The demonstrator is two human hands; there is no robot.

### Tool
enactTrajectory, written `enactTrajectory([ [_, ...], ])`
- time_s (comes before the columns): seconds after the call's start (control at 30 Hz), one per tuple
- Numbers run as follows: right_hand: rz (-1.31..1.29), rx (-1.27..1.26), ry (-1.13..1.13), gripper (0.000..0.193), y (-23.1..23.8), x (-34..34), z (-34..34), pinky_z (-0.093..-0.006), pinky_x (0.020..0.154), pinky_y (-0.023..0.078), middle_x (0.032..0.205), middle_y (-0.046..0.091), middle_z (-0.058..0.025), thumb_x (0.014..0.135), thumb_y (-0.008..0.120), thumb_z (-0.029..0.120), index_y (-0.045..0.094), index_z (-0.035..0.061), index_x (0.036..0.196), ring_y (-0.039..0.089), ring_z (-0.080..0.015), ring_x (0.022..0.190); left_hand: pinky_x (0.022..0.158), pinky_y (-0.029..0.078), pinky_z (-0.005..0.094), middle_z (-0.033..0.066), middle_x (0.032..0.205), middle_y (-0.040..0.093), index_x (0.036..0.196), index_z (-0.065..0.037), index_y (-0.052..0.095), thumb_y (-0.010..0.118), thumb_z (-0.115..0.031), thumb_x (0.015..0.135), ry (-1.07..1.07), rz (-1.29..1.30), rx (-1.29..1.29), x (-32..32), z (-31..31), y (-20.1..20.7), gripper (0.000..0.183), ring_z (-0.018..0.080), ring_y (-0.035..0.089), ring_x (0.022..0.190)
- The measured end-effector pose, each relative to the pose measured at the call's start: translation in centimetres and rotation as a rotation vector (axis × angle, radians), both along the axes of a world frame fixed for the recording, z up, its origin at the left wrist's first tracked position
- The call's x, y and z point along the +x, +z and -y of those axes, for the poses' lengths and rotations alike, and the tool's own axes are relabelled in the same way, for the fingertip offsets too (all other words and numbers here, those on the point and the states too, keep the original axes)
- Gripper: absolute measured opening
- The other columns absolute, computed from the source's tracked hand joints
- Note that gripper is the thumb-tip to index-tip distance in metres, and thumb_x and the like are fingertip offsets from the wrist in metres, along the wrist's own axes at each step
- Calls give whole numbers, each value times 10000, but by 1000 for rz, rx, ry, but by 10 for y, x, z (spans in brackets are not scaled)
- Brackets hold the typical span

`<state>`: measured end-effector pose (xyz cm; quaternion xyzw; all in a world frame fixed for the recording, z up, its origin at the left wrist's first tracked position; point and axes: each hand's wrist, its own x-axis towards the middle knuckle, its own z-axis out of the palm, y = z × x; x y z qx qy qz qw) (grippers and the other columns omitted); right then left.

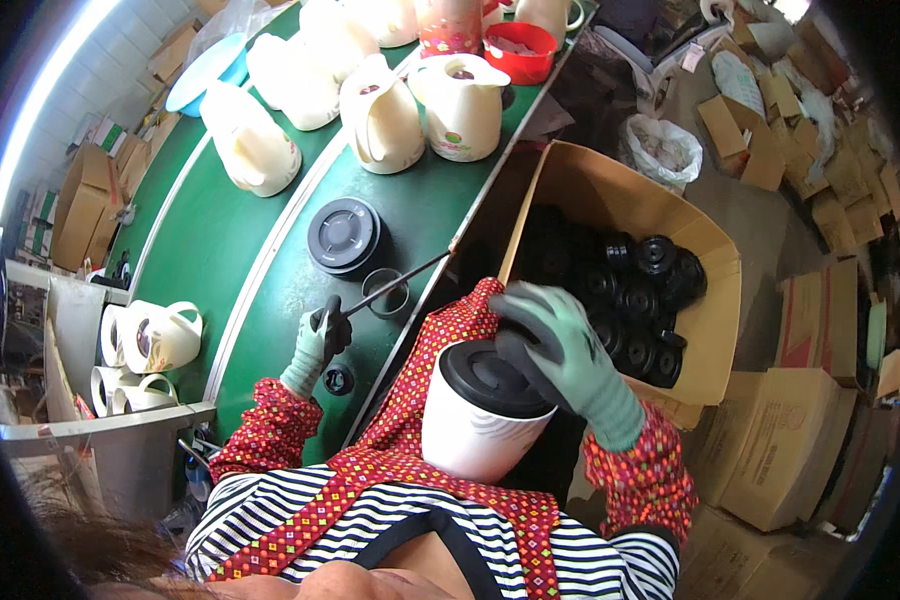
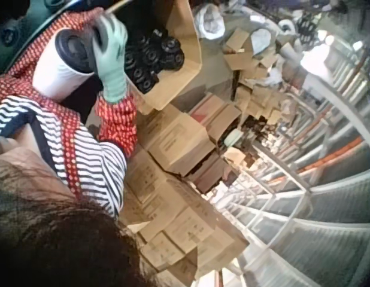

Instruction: The person assembles white plastic kettles on a green conveyor belt. They pick up each kettle, insert a black base component, and place a black lid on top. Completed kettles are set aside on the belt.

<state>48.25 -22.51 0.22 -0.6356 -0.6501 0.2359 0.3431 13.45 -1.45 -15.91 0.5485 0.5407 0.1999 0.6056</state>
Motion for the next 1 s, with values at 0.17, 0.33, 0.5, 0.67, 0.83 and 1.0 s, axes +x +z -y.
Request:
enactTrajectory([
  [0.17, -112, 9, 59, 757, -15, -32, 64, -485, 1081, 463, 1327, 613, -168, 714, 923, 343, 651, 57, 1360, 581, -367, 1260, 531, 456, 327, 32, 670, 635, 772, -60, 661, 646, -551, 1024, 88, 104, 31, -36, -4, -47, 552, 138, 560, 544],
  [0.33, -300, 119, -397, 278, -61, -48, 68, -337, 862, 540, 1094, 634, -119, 798, 814, 17, 730, -34, 1058, 645, -227, 1008, 840, 547, 419, 163, 1077, 688, 1223, -33, 691, 740, -339, 970, -29, -329, 585, -41, -2, -25, 399, 303, 663, 925],
  [0.5, -916, 165, -745, 253, -69, -28, 50, -311, 859, 589, 997, 765, -98, 1062, 658, 234, 747, 1, 1102, 700, -141, 935, 1008, 517, 409, 181, 1365, 595, 1436, -29, 565, 847, -221, 847, -418, 63, 685, -28, 57, 72, 680, 325, 619, 1180],
  [0.67, -1947, -203, -183, 527, -75, -55, 27, -456, 1107, 513, 1331, 695, -139, 1091, 511, 458, 611, 38, 1394, 657, -280, 1228, 1212, 377, 494, 246, 1580, 420, 1446, -40, 544, 976, -277, 696, -753, 310, 561, -15, 123, 147, 898, 404, 452, 1465],
  [0.83, -1931, -203, 122, 457, -77, -97, -17, -427, 1075, 529, 1320, 691, -124, 1082, 540, 371, 596, 40, 1392, 662, -250, 1204, 1105, 443, 457, 277, 1471, 545, 1197, 32, 660, 805, -154, 909, -614, 324, 650, -22, 128, 177, 372, 423, 566, 1345],
  [1.0, -1473, -32, 120, 399, -107, -135, -69, -398, 1043, 545, 1309, 686, -108, 1073, 570, 283, 582, 42, 1390, 667, -221, 1181, 1037, 496, 411, 226, 1347, 664, 1093, 44, 699, 795, -187, 923, -397, 238, 553, -69, 116, 189, 302, 316, 665, 1184],
])
